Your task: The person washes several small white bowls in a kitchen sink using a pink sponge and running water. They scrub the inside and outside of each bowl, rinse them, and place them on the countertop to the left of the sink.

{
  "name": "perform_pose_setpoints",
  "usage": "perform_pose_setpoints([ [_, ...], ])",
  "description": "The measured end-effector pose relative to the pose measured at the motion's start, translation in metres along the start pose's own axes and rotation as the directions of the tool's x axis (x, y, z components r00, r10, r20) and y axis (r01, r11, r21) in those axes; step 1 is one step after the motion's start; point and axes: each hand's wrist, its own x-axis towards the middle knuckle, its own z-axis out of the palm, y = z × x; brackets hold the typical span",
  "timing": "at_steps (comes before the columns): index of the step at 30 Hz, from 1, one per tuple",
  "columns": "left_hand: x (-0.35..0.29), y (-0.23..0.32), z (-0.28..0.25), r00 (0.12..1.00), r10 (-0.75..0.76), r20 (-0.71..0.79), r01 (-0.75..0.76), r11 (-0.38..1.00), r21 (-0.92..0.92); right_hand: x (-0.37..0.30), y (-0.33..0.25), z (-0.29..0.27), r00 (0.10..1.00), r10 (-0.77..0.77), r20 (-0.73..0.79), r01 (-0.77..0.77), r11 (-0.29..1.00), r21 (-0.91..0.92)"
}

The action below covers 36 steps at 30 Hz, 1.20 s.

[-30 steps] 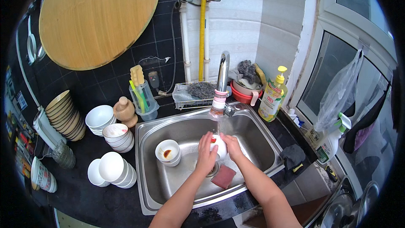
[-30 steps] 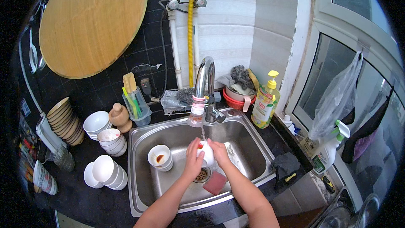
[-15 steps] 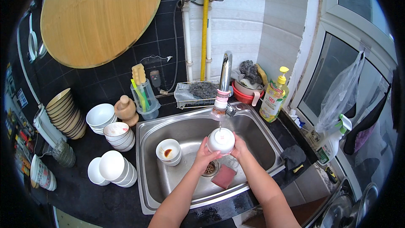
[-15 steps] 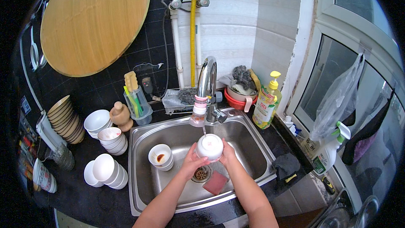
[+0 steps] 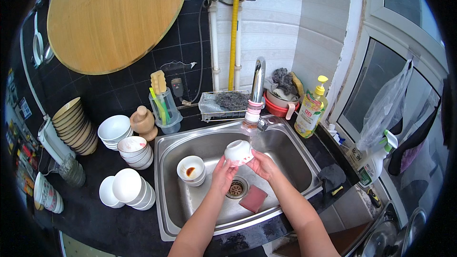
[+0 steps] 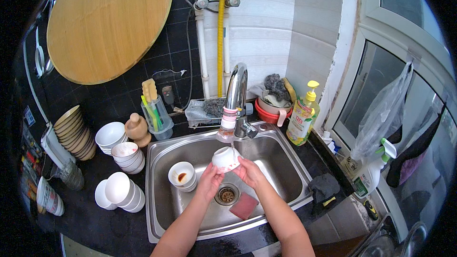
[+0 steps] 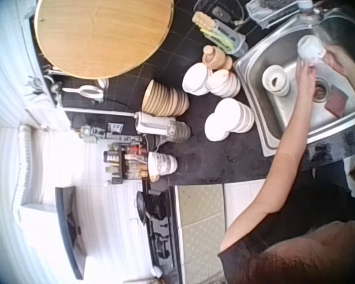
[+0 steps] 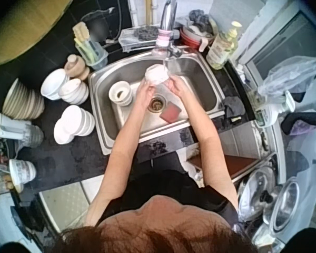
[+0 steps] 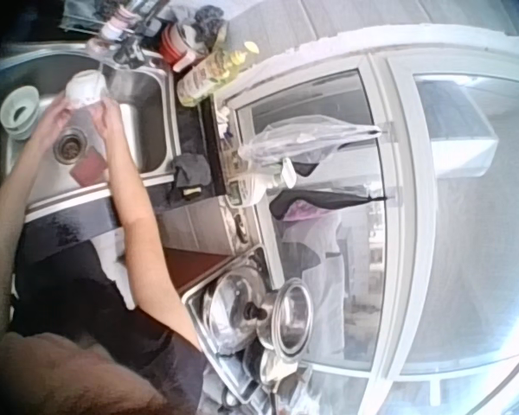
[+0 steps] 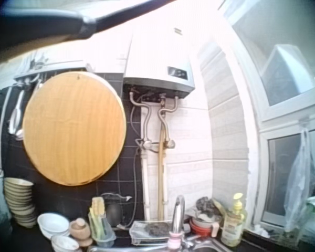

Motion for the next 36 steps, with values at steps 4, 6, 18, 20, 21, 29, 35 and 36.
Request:
perform_pose_setpoints([
  [4, -0.003, -0.001, 0.004, 0.999, 0.002, -0.040, -0.001, 1.000, 0.024, -0.005, 0.003, 0.009, 0.995, -0.024, 0.096, 0.038, 0.989, -0.145],
  [6, -0.006, 0.000, 0.007, 1.000, -0.009, -0.017, 0.010, 0.999, 0.043, -0.007, 0.001, 0.011, 0.995, -0.055, 0.085, 0.069, 0.983, -0.168],
  [18, -0.017, -0.006, 0.027, 0.989, -0.082, 0.126, 0.024, 0.914, 0.405, 0.002, -0.002, -0.012, 0.929, -0.150, -0.339, 0.159, 0.987, 0.001],
  [20, -0.017, -0.006, 0.026, 0.990, -0.089, 0.111, 0.029, 0.889, 0.457, 0.004, -0.003, -0.016, 0.907, -0.180, -0.380, 0.197, 0.980, 0.007],
  [21, -0.017, -0.006, 0.026, 0.993, -0.085, 0.085, 0.034, 0.877, 0.480, 0.003, -0.004, -0.016, 0.907, -0.173, -0.383, 0.186, 0.982, -0.004],
  [29, -0.013, -0.003, 0.019, 0.992, -0.061, -0.108, 0.097, 0.925, 0.368, 0.003, 0.000, -0.008, 0.912, -0.280, -0.300, 0.201, 0.942, -0.268],
  [35, -0.012, 0.000, 0.016, 0.965, -0.017, -0.263, 0.167, 0.812, 0.559, -0.006, 0.015, 0.009, 0.940, -0.339, -0.034, 0.153, 0.510, -0.846],
  [36, -0.015, 0.003, 0.023, 0.959, -0.047, -0.280, 0.192, 0.834, 0.518, -0.008, 0.019, 0.007, 0.949, -0.313, 0.038, 0.174, 0.417, -0.892],
])
